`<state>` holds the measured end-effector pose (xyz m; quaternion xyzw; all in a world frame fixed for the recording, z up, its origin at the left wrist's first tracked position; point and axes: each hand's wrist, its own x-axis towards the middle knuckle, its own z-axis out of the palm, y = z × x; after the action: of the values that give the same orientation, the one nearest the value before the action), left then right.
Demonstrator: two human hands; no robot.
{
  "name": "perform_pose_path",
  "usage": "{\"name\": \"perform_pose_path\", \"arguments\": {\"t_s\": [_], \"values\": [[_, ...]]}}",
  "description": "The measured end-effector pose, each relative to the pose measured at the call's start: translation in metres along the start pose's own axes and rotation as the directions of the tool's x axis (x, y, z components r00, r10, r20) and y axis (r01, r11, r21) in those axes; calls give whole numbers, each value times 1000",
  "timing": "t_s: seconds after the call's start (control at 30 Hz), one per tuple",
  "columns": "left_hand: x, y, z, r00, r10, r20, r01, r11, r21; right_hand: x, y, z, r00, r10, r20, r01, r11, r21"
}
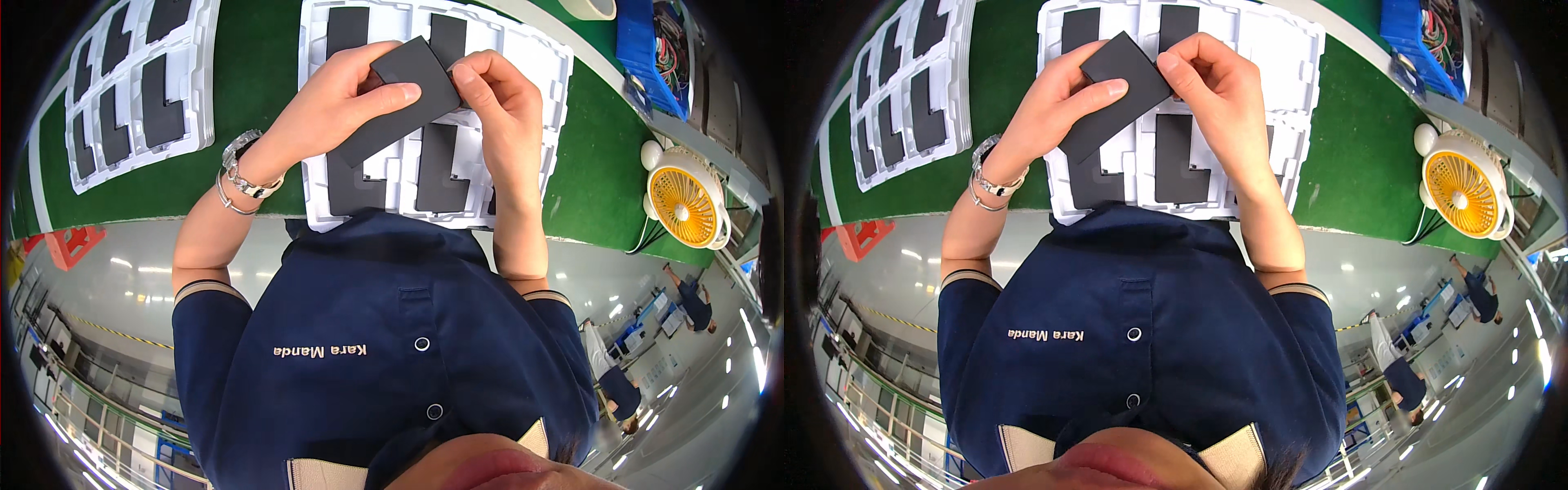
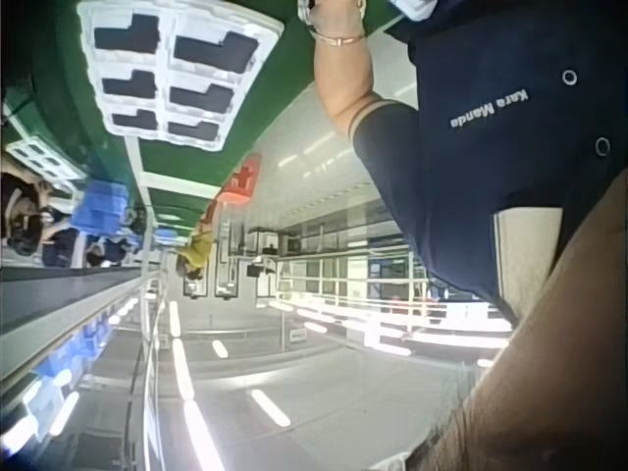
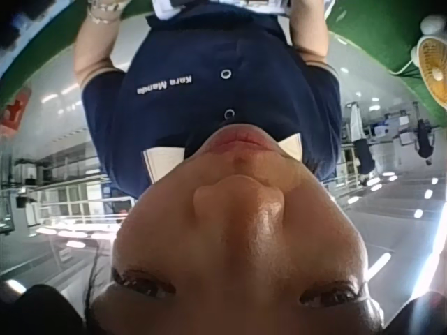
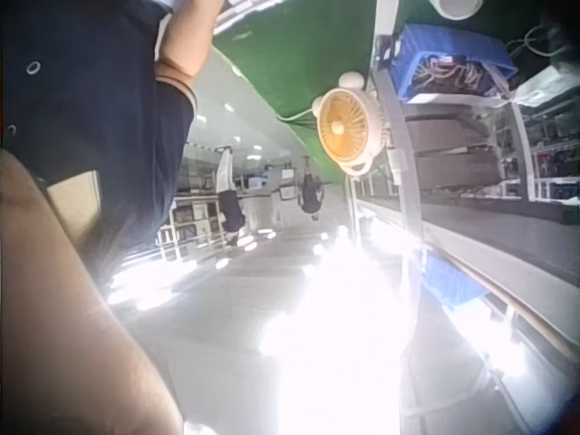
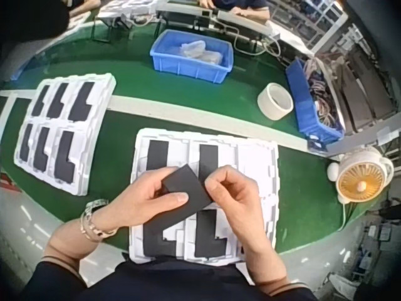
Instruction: Manually assemble and inspect black L-shaped electronic or plastic components on a production line tray.
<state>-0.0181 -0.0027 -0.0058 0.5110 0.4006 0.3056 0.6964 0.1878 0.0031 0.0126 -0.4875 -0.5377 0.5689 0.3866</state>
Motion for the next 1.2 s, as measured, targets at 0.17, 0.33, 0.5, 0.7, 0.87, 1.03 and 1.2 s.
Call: {"name": "perform_pose_path", "arguments": {"t_s": [0.17, 0.33, 0.5, 0.7, 0.87, 1.03, 1.2], "values": [[-1, -1, -1, 1000, 7, 19, -7, 1000, 4, 1, 1, -3, 998, 20, 65, -24, 998, 64], [-2, 1, 4, 996, 72, 57, -63, 987, -149, 4, 2, -11, 957, 94, 274, -185, 925, 330], [-2, -8, 1, 970, 82, 230, -32, 976, -216, 3, -4, -11, 904, 131, 407, -263, 921, 287], [-6, 12, -2, 983, -84, 165, 40, 967, 252, 2, 0, -13, 962, 79, 260, -42, 988, -147], [-5, -3, 0, 970, 91, 226, -130, 978, 162, 1, -9, -10, 947, -6, 322, -42, 989, 141], [-3, 3, 5, 988, 51, 146, -81, 975, 206, -16, -32, -23, 978, 72, 195, -35, 982, -187], [-1, 4, -9, 889, 393, -236, -320, 900, 295, -28, -15, -81, 917, -111, -384, 26, 975, -220]]}}
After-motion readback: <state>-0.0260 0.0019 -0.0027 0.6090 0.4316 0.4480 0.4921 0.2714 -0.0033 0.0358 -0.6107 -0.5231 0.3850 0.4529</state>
